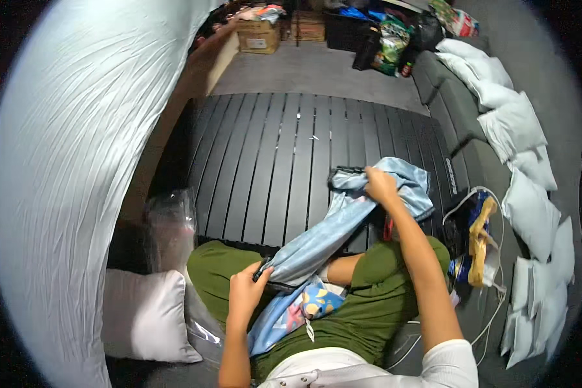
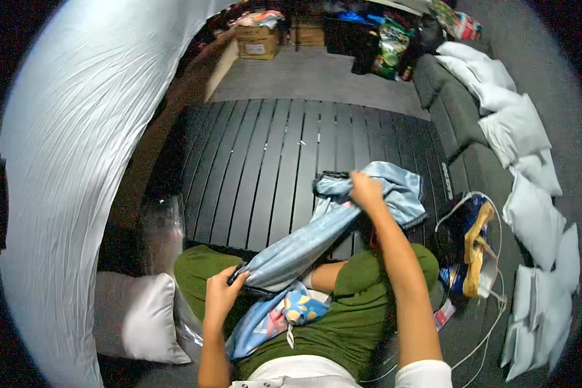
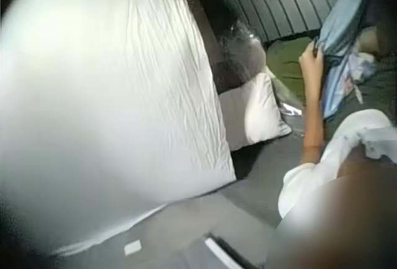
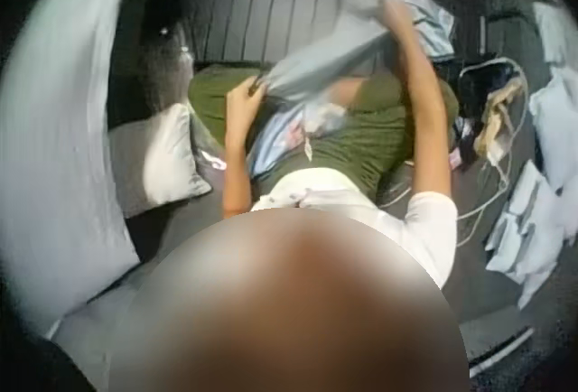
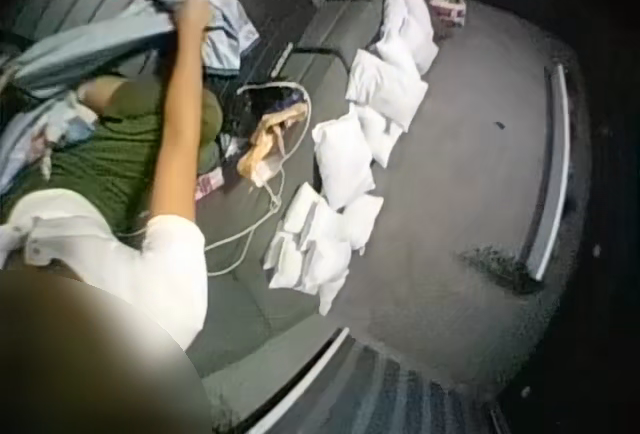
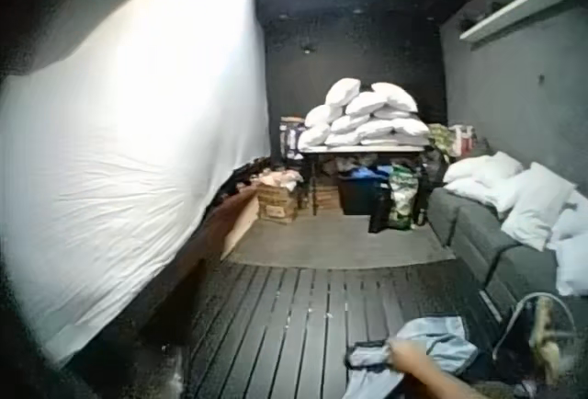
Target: Trim loose threads from fabric items, fold them neatly, and place them into plastic bags.
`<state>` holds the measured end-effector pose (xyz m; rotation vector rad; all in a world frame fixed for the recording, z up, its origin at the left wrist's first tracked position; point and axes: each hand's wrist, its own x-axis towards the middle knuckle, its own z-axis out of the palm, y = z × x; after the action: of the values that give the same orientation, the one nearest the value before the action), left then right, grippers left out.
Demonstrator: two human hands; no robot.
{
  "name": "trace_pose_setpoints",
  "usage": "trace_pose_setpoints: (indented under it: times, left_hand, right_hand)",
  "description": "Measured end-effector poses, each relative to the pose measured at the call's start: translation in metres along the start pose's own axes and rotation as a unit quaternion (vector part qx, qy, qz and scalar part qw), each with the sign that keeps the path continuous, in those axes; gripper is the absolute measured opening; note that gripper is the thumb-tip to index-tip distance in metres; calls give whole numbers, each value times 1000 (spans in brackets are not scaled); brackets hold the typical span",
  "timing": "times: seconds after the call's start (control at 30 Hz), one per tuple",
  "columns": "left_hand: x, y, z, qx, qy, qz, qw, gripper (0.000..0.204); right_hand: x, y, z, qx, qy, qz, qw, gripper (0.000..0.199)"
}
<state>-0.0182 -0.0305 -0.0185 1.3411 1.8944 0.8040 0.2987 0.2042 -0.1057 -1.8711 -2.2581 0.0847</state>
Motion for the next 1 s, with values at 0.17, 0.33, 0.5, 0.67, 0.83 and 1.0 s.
trace_pose_setpoints:
  times: [0.17, 0.33, 0.5, 0.67, 0.83, 1.0]
  left_hand:
    - [-5, -19, 6, 26, -47, 17, 998, 29]
    - [-10, -45, 13, -20, -48, 58, 997, 34]
    - [-15, -39, 21, -35, -105, -33, 993, 35]
    - [-21, -58, 36, -284, -151, -172, 931, 36]
    - [-32, -76, 39, -446, -116, -242, 854, 43]
    - [-33, -37, 27, -411, -70, -173, 892, 38]
  right_hand:
    - [18, 110, -13, 254, 314, 263, 876, 30]
    - [27, 91, -25, 53, 468, 223, 854, 45]
    - [36, 3, -13, 201, 203, -113, 952, 27]
    - [23, -25, 57, 171, 115, -86, 975, 57]
    - [14, -46, 66, 137, 152, -3, 979, 36]
    - [21, -25, 64, 217, 153, 20, 964, 19]
